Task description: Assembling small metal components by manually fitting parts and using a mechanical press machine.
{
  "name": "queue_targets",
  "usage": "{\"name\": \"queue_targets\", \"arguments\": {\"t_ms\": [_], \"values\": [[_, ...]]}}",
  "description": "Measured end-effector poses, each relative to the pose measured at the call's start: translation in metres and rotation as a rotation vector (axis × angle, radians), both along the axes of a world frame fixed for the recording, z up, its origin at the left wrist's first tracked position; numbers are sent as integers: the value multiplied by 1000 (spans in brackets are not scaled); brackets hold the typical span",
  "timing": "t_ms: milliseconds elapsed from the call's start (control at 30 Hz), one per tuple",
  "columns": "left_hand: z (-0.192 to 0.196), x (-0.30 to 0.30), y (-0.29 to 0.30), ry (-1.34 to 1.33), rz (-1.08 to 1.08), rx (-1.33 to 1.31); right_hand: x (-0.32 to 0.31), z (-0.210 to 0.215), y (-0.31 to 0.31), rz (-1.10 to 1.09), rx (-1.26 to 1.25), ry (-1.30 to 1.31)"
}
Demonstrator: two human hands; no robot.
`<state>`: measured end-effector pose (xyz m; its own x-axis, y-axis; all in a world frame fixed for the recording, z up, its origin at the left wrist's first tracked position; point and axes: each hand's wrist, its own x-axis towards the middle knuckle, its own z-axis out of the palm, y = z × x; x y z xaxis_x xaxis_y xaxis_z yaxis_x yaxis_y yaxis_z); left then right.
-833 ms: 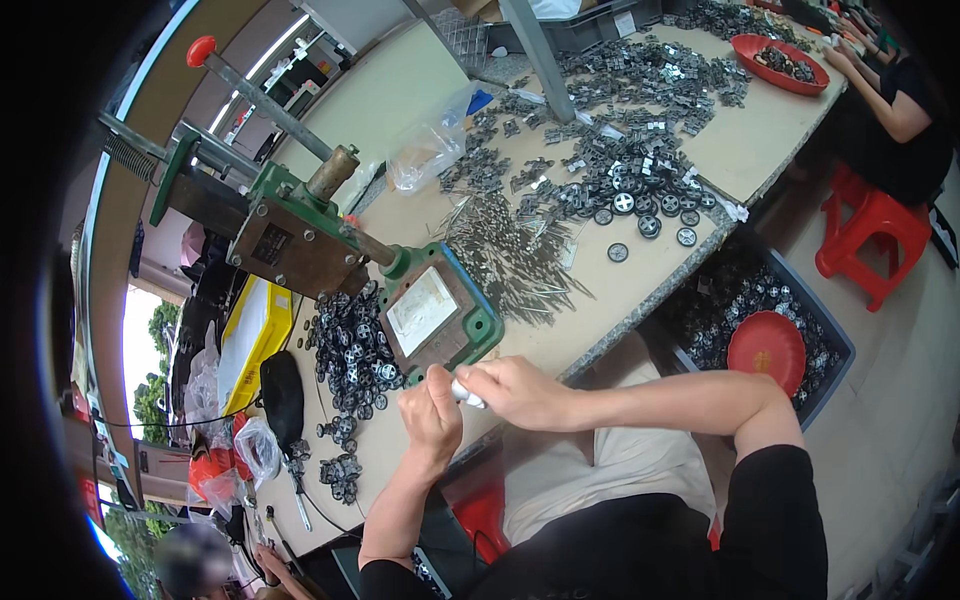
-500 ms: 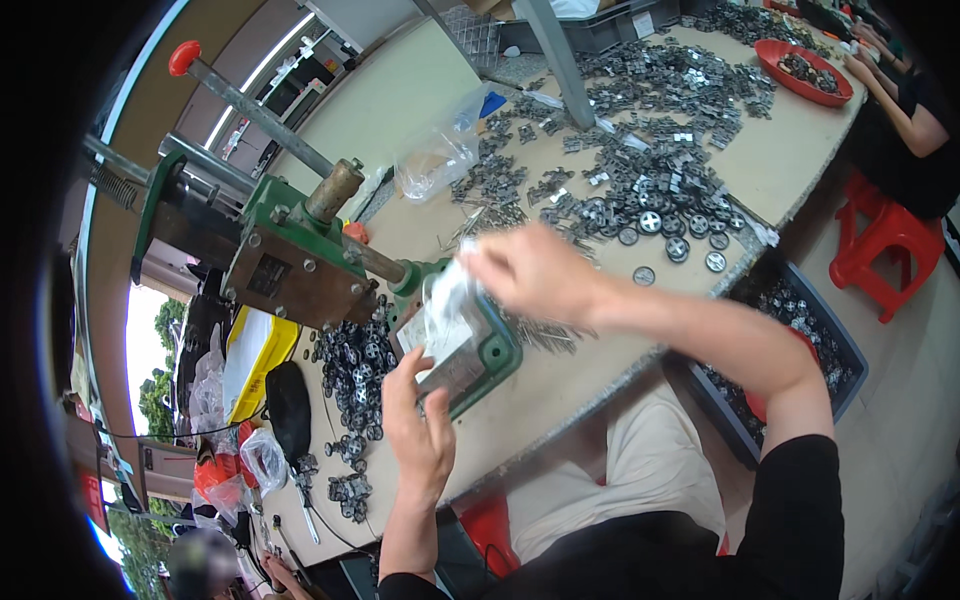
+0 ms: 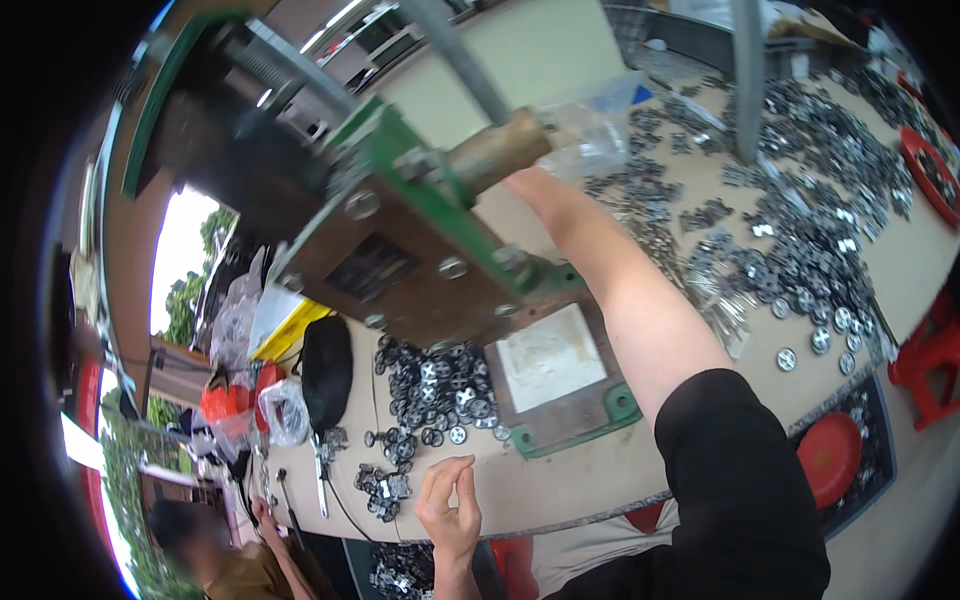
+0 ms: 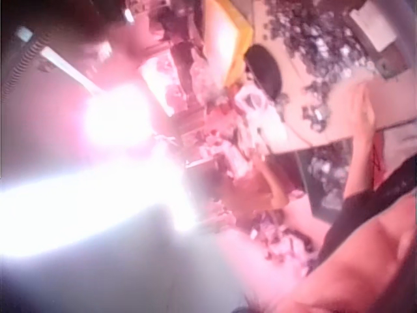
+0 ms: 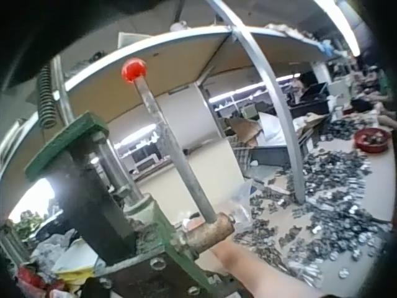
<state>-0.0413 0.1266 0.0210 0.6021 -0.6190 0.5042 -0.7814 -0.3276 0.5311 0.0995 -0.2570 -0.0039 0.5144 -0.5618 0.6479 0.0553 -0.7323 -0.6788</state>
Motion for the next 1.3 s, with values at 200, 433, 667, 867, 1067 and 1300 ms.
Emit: {"name": "queue_targets", "arguments": {"t_ms": [200,433,667,867,1067,1300], "values": [[-17,28,26,43,67,-27,-83,-5,20,27,-280,54],[-24,49,28,120,97,-38,-169,27,-23,6,-557,192],[-33,57,43,57,164,56,-257,60,106,-150,-255,546],[-33,61,19,221,202,152,-355,8,196,-125,67,321],[-45,66,11,112,67,180,-370,-19,209,-265,247,255],[-47,57,13,368,62,166,-365,-22,182,-255,214,418]]}}
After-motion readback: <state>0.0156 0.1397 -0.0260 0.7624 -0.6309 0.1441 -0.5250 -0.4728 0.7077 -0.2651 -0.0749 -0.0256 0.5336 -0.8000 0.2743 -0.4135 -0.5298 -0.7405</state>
